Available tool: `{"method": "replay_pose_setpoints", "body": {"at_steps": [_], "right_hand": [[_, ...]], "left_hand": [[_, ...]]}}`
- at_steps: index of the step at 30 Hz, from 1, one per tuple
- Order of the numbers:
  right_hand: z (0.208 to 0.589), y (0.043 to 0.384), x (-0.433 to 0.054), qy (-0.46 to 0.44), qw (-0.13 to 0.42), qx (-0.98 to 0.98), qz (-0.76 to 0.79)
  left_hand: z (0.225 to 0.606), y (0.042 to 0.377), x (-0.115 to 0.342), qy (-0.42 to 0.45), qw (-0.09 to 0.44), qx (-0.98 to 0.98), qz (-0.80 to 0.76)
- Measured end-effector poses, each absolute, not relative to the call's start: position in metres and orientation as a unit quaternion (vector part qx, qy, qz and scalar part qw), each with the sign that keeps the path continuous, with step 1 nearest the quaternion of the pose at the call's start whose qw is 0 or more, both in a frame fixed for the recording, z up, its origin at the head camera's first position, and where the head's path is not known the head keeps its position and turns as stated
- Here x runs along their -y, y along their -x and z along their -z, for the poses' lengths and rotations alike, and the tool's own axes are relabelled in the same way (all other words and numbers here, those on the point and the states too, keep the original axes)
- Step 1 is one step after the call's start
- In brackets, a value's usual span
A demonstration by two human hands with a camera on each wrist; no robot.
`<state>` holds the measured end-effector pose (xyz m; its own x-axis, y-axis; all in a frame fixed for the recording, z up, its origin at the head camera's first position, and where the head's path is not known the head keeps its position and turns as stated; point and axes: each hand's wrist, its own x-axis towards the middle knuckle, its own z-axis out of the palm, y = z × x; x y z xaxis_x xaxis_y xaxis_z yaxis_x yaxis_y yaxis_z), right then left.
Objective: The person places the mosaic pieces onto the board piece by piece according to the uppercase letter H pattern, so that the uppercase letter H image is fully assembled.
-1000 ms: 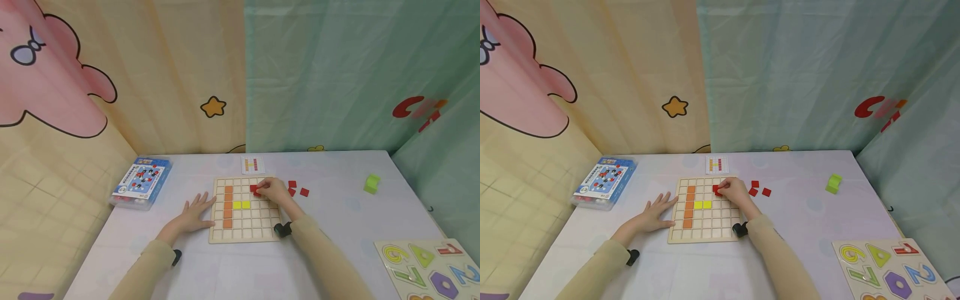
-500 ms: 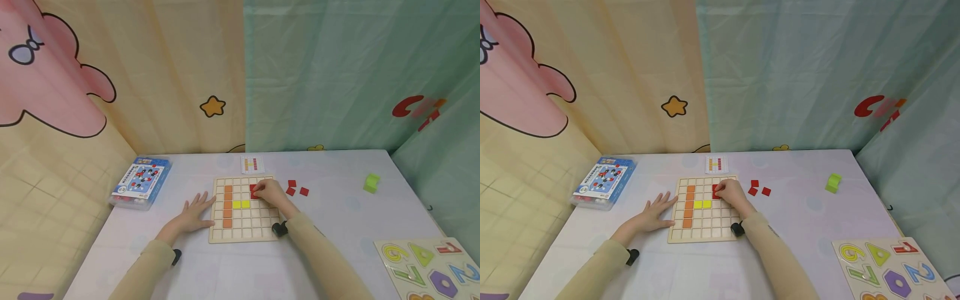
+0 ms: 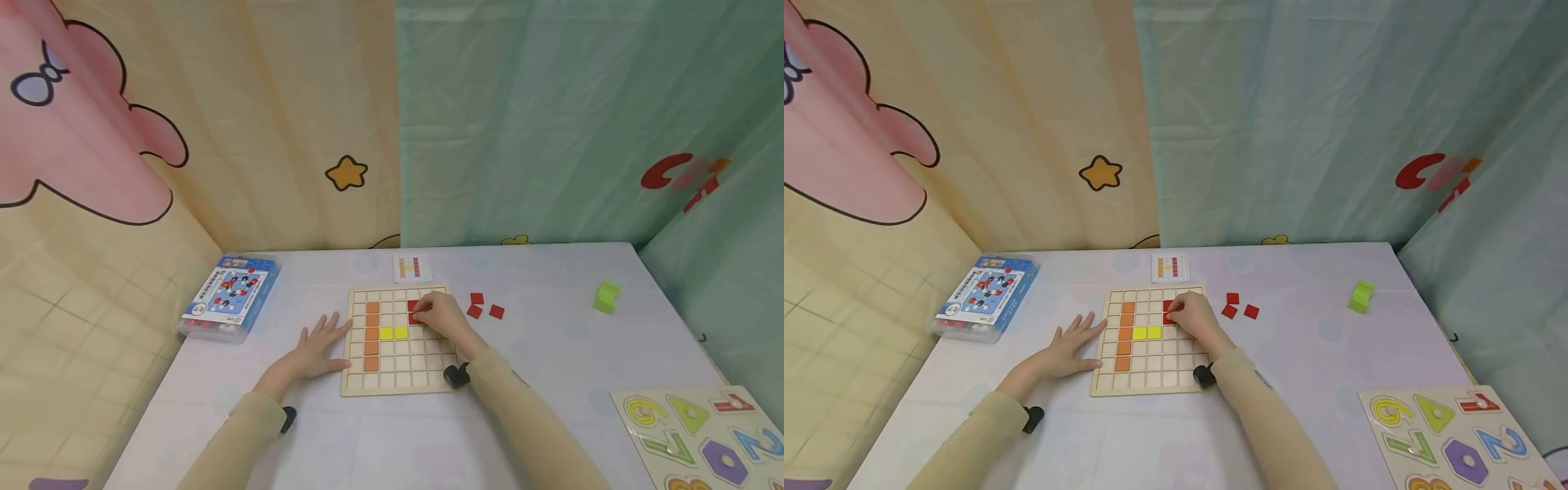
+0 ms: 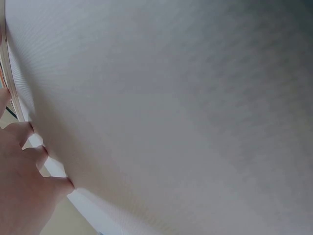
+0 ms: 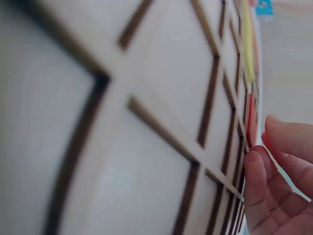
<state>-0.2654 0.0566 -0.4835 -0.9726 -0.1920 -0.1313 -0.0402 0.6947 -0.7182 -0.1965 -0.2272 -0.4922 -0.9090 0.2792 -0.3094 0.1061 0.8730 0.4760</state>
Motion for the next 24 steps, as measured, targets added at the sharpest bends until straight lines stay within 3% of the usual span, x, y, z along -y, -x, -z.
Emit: {"method": "replay_pose_setpoints", "body": {"at_steps": [13,24], "right_hand": [[0.467,0.267,-0.137,-0.002,0.085,-0.897,0.434],[0.477,0.266,-0.199,-0.027,0.087,-0.902,0.423]], "left_hand": [[0.491,0.195,0.227,-0.104,0.187,-0.947,-0.241],[0.493,0.196,0.228,-0.103,0.183,-0.949,-0.236]]}}
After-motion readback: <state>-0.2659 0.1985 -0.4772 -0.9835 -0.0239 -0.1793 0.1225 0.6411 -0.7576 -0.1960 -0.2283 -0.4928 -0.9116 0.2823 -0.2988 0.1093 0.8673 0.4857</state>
